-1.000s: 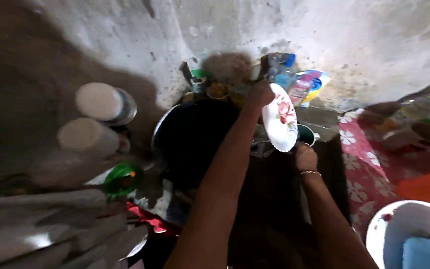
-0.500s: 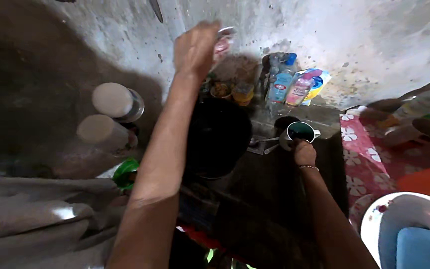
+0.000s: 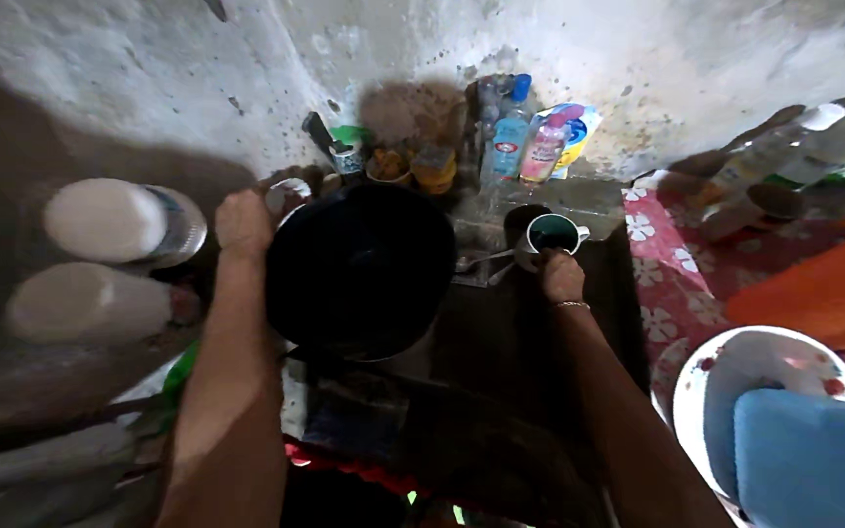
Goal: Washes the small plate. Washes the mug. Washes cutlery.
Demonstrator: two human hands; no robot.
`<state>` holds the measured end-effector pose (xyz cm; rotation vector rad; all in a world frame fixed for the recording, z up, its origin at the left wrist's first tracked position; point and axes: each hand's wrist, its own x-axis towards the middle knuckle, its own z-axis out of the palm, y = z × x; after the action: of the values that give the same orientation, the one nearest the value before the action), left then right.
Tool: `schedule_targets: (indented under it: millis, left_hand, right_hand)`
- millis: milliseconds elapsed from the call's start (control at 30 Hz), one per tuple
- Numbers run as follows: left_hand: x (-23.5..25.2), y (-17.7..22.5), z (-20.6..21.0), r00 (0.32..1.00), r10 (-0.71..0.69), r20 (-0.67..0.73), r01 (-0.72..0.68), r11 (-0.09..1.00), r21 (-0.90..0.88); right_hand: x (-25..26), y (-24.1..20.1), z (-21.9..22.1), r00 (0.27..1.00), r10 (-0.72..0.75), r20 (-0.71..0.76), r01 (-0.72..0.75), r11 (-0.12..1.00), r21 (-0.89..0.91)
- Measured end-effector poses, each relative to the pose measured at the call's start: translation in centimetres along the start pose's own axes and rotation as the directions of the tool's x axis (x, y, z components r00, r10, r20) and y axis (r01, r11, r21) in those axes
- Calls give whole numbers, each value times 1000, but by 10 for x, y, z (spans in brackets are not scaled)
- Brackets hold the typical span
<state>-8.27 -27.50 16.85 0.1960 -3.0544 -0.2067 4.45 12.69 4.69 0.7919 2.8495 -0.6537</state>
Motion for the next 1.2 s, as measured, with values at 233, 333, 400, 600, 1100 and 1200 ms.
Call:
schedule_targets:
  millis: [233, 333, 400, 600, 1100, 1200]
  left_hand:
    - [7, -10, -4, 997, 28, 67, -23, 997, -74]
    - [4, -10, -9, 991, 87, 99, -74, 988, -134]
    - [1, -10, -8, 987, 103, 123, -85, 986, -143]
    - [-13, 3, -9, 982, 50, 181, -26, 991, -133]
    - [-40, 222, 6, 605, 759, 239, -621, 638, -455]
    - [-29, 251, 30, 547, 792, 270, -631, 602, -488]
  right_hand:
    - [6, 7, 8, 999, 1, -32, 1, 998, 56]
    - [10, 10, 12, 999, -8, -33, 10, 998, 69]
    - [10, 12, 13, 999, -17, -45, 20, 997, 76]
    - [11, 13, 16, 998, -8, -70, 15, 995, 99]
    - [8, -3, 20, 916, 152, 370, -231, -556, 799]
    - [17, -12, 19, 922, 100, 375, -263, -548, 794]
